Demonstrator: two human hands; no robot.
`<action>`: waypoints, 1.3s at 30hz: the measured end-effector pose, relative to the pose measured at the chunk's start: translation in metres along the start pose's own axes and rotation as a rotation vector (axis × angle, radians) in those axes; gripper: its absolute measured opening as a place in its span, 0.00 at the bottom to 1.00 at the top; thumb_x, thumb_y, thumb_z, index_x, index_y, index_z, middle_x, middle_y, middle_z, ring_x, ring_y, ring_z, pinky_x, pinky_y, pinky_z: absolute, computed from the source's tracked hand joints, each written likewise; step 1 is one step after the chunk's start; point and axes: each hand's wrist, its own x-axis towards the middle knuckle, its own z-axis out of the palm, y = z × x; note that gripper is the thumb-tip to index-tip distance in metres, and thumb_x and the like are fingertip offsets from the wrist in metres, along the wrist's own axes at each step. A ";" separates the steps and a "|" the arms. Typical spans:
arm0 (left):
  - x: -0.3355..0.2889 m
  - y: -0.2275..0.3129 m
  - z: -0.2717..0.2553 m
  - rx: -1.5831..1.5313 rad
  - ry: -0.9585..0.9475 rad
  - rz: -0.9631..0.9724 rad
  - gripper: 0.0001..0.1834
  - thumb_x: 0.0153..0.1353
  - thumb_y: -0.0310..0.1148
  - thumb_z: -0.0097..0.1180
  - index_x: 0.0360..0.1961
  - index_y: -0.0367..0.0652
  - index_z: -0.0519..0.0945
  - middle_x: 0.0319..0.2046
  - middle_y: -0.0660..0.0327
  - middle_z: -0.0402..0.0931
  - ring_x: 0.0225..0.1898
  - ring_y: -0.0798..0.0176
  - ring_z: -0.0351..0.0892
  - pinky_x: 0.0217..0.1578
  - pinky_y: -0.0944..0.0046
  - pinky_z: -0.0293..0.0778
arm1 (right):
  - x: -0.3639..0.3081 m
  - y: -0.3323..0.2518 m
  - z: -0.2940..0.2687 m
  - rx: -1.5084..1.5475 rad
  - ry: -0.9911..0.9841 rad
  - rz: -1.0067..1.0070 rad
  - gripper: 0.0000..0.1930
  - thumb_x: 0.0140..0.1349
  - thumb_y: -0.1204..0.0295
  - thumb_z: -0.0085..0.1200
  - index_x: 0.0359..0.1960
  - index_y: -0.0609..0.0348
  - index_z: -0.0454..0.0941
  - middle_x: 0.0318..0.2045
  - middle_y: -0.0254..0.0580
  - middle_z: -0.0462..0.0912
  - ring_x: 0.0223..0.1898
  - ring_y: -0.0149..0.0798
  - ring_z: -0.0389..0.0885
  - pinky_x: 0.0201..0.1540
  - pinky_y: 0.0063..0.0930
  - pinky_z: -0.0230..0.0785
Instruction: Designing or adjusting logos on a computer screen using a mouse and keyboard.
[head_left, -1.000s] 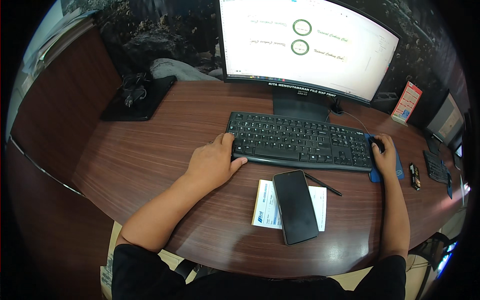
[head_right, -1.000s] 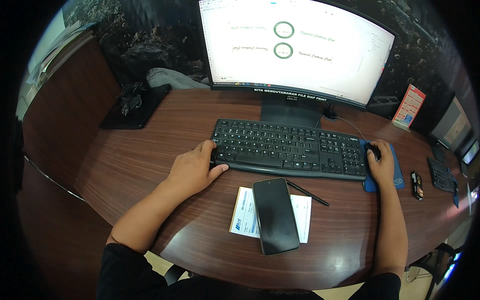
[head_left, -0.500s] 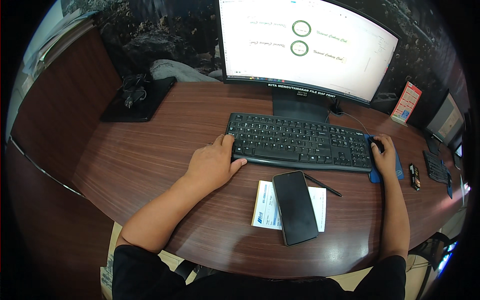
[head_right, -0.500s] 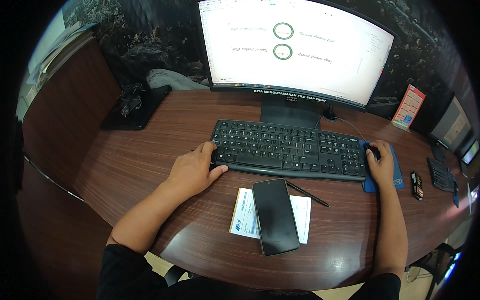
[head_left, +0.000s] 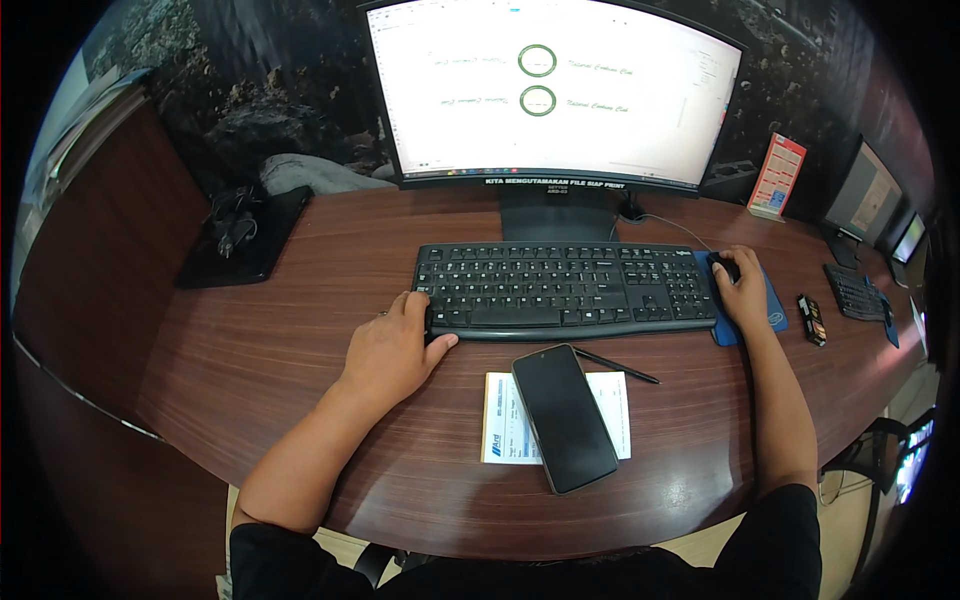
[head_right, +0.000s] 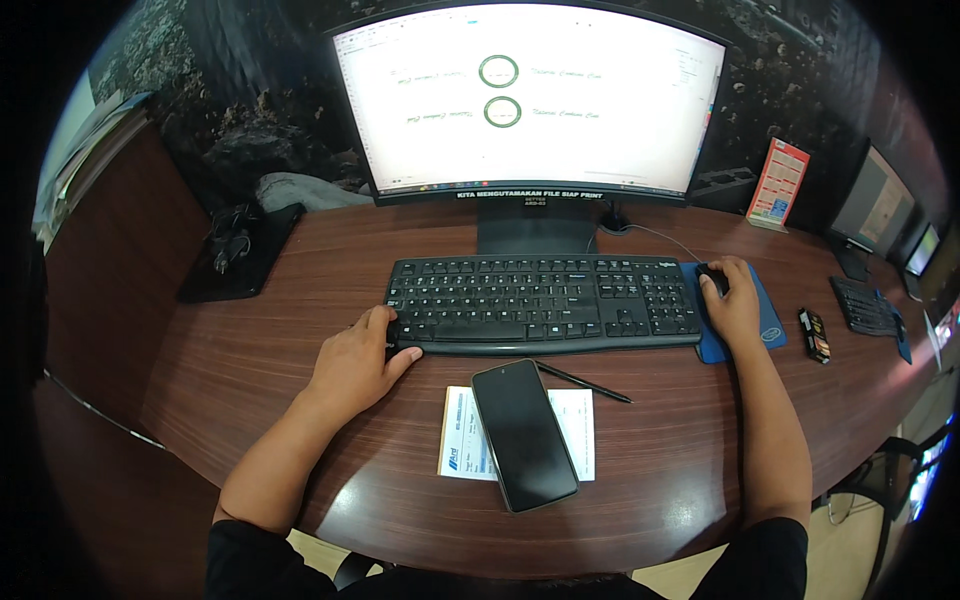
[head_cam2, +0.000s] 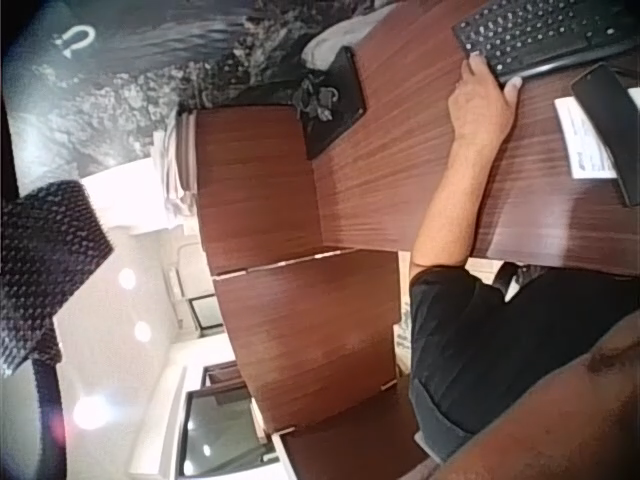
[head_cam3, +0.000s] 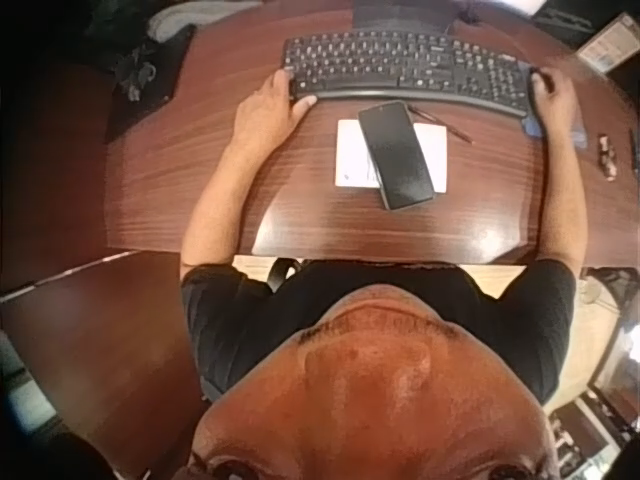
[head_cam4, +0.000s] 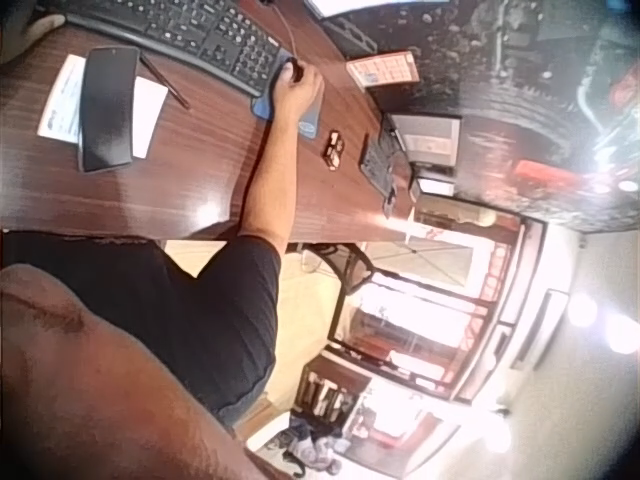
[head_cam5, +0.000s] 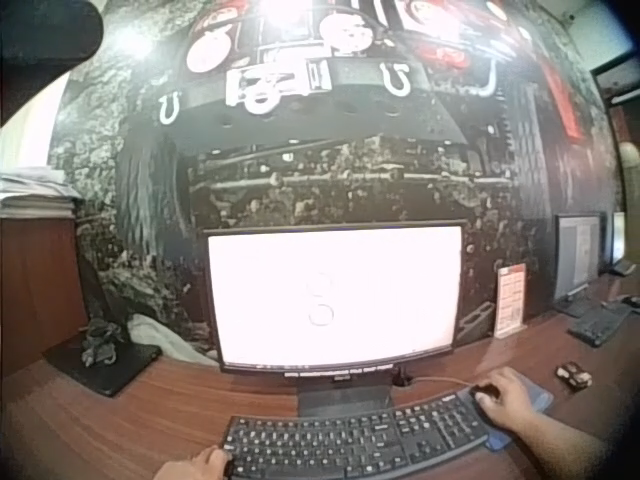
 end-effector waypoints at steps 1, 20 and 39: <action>0.000 -0.001 0.001 0.006 0.007 0.003 0.31 0.65 0.52 0.61 0.56 0.37 0.70 0.49 0.44 0.81 0.45 0.41 0.84 0.45 0.47 0.79 | 0.001 -0.001 0.000 -0.015 0.018 0.015 0.12 0.61 0.71 0.63 0.45 0.61 0.81 0.49 0.50 0.80 0.53 0.54 0.80 0.57 0.39 0.72; 0.000 -0.001 0.002 0.036 -0.023 -0.010 0.32 0.66 0.53 0.60 0.56 0.37 0.69 0.52 0.44 0.80 0.46 0.40 0.85 0.47 0.46 0.79 | 0.000 -0.007 -0.003 -0.055 -0.017 0.165 0.12 0.61 0.70 0.63 0.44 0.61 0.80 0.47 0.50 0.80 0.50 0.55 0.81 0.53 0.42 0.73; 0.001 0.000 0.000 0.019 -0.039 0.004 0.30 0.67 0.52 0.60 0.54 0.36 0.69 0.52 0.43 0.78 0.45 0.40 0.84 0.45 0.46 0.80 | -0.001 0.002 -0.002 -0.041 -0.001 0.068 0.14 0.60 0.71 0.65 0.46 0.62 0.81 0.47 0.49 0.80 0.50 0.54 0.81 0.54 0.40 0.73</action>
